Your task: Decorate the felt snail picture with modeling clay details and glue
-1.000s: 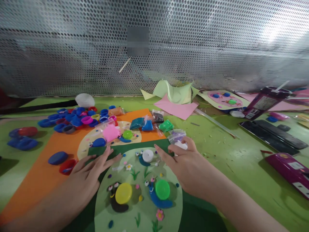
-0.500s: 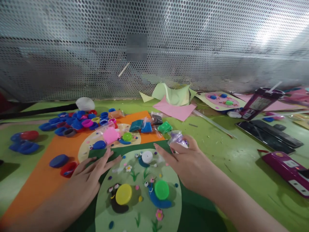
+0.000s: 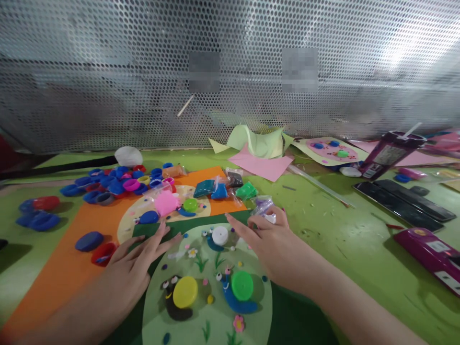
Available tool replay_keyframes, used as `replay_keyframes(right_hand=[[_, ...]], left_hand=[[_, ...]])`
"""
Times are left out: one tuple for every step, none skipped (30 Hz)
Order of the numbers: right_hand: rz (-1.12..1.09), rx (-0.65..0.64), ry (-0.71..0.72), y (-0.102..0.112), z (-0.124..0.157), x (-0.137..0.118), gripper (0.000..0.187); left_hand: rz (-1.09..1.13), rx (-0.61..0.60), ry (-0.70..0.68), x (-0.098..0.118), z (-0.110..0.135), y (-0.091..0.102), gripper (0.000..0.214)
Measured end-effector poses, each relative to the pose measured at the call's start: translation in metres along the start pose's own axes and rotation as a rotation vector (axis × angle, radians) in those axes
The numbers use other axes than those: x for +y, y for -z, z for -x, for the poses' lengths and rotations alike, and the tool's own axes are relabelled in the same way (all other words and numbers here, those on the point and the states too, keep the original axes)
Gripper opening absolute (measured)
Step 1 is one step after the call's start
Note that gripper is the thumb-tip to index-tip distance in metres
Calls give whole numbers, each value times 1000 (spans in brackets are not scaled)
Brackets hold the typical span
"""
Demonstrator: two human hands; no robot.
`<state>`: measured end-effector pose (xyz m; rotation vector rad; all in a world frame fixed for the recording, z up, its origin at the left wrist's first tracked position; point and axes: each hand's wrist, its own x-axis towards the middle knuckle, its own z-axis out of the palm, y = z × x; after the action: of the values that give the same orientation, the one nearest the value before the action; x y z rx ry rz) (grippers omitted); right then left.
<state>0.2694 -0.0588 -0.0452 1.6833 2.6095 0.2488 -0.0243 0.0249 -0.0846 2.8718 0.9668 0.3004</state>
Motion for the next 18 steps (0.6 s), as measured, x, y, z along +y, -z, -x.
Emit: replay_keyframes(right_hand=[[-6,2,-1,1,0,0,83],[-13,1,3,2,0,-1,83],[-21,-1,13,3,0,-1,82],[-33,-4,29,5,1,-2,81],[-44,-9,45,6,1,-3,80],[-55,-15,59,7,1,-3,79],[-66,-19,67,8,2,-4,78],[-73,-17,71,9,2,-4,77],[-78,-15,72,9,2,-5,77],[-83,-17,72,9,1,-5,77],[-83,-16,75,9,1,-5,77],[-79,-11,78,10,1,-4,77],[-72,-6,76,10,1,-2,77],[-68,7,65,10,1,0,76],[-64,38,41,11,2,3,74],[-62,83,3,12,3,6,70],[-63,127,-53,12,4,9,64],[-61,166,-124,12,4,13,57]], left_hand=[[-3,3,-3,0,0,0,92],[-8,3,-11,-1,1,0,93],[-12,-1,-27,-1,1,0,94],[-17,-4,-36,0,1,1,96],[-19,-7,-37,0,0,1,96],[-16,-8,-32,1,0,2,96],[-11,-7,-27,2,-1,2,96],[-5,3,-20,2,-1,3,95],[1,13,-17,3,-1,3,94],[7,19,-17,3,-1,3,92],[9,22,-16,3,-1,3,91],[9,26,-11,2,-1,3,90],[10,15,-11,1,-1,3,90],[9,4,-15,0,-1,2,90],[5,-4,-21,-1,0,1,91],[-1,-5,-29,-2,0,0,91],[-7,1,-37,-4,0,-2,92],[-13,12,-34,-5,0,-3,91]])
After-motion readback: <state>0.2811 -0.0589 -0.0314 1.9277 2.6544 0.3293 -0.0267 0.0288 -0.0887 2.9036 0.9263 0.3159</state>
